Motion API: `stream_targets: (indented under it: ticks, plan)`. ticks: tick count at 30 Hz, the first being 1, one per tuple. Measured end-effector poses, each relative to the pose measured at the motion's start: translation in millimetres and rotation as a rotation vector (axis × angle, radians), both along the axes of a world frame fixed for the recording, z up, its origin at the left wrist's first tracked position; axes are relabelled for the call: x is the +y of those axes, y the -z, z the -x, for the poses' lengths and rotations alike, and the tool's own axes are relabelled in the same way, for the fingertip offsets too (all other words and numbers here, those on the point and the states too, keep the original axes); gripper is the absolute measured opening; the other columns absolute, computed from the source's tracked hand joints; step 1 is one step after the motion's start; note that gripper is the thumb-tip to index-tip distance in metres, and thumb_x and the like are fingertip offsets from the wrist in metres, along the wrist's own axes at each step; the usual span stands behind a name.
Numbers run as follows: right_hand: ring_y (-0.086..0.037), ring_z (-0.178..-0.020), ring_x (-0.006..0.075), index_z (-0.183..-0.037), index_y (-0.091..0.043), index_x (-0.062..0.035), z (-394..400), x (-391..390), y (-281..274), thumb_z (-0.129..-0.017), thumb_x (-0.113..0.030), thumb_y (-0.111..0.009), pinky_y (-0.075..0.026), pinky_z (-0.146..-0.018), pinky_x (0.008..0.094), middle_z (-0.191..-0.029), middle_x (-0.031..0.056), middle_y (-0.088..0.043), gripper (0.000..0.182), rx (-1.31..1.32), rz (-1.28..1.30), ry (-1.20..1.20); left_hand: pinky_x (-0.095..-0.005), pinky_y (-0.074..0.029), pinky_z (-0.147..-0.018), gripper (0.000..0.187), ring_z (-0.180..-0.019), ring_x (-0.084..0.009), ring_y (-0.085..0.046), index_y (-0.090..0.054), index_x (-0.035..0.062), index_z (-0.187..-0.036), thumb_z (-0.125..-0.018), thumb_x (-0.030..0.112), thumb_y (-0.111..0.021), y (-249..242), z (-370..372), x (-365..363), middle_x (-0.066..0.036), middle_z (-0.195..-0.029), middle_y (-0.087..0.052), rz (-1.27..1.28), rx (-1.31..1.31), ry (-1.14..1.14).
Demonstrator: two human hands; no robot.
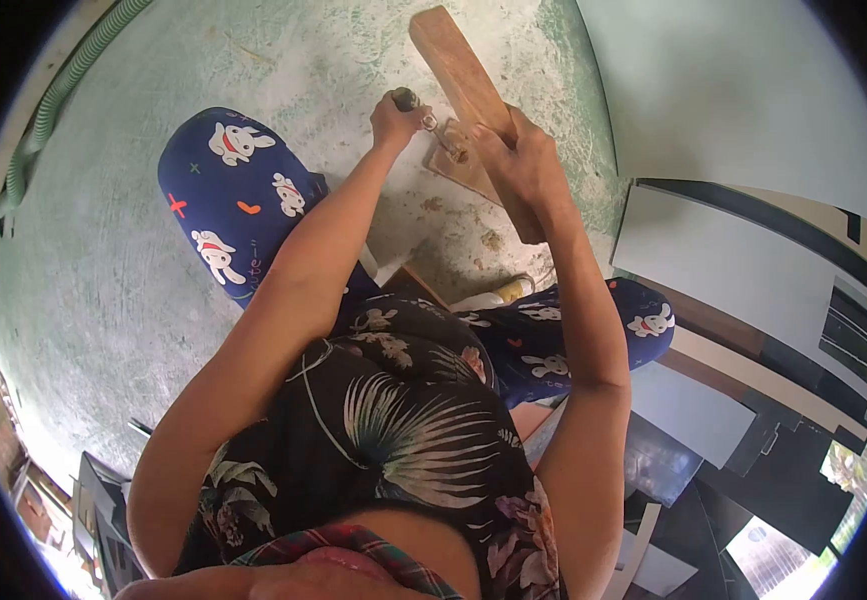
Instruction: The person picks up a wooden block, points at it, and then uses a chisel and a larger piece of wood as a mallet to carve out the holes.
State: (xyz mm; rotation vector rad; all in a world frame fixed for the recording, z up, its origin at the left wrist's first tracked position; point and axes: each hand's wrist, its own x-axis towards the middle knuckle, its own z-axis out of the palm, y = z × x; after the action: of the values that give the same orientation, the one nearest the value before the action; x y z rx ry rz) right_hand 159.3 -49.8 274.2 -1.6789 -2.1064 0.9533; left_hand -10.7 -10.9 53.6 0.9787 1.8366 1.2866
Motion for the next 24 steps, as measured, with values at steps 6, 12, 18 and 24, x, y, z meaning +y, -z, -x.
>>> stream_targets:
  ticks: [6,12,18,24]
  plan:
    - [-0.068,-0.081,0.028,-0.118,-0.058,0.0038,-31,-19,-6,-0.085,-0.034,-0.062,-0.051,-0.073,0.0373,-0.088,0.0226,-0.068,0.05,-0.006,0.047,0.097,-0.0355,-0.053,-0.071,0.047,-0.078,-0.0249,-0.066,-0.059,-0.0005,-0.099,-0.068,0.026,-0.081,-30,-1,-2,-0.014,-0.088,-0.066,0.004,0.085,0.022]
    - [-0.068,-0.082,0.0276,-0.115,-0.059,0.0048,-55,-10,-1,-0.084,-0.041,-0.064,-0.052,-0.073,0.0384,-0.087,0.0235,-0.067,0.055,-0.066,-0.04,0.184,-0.0366,-0.052,-0.074,0.046,-0.081,-0.0252,-0.065,-0.059,0.0006,-0.099,-0.069,0.029,-0.08,-55,1,1,-0.012,-0.087,-0.065,-0.026,0.095,0.093]
    - [-0.068,-0.081,0.028,-0.116,-0.059,0.0044,-55,-7,-5,-0.084,-0.042,-0.065,-0.052,-0.073,0.0384,-0.088,0.0239,-0.067,0.057,0.022,-0.038,0.2,-0.0312,-0.056,-0.054,0.043,-0.066,-0.0194,-0.066,-0.058,-0.0024,-0.097,-0.069,0.022,-0.081,-30,2,6,-0.013,-0.082,-0.064,-0.08,0.056,0.067]
    - [-0.068,-0.079,0.025,-0.119,-0.059,0.0033,-43,-11,-4,-0.084,-0.036,-0.066,-0.052,-0.072,0.0361,-0.087,0.0217,-0.068,0.053,0.013,-0.009,0.197,-0.0304,-0.057,-0.053,0.042,-0.06,-0.0191,-0.066,-0.056,-0.0036,-0.094,-0.07,0.02,-0.081,-29,-2,2,-0.013,-0.078,-0.064,-0.057,0.058,0.056]
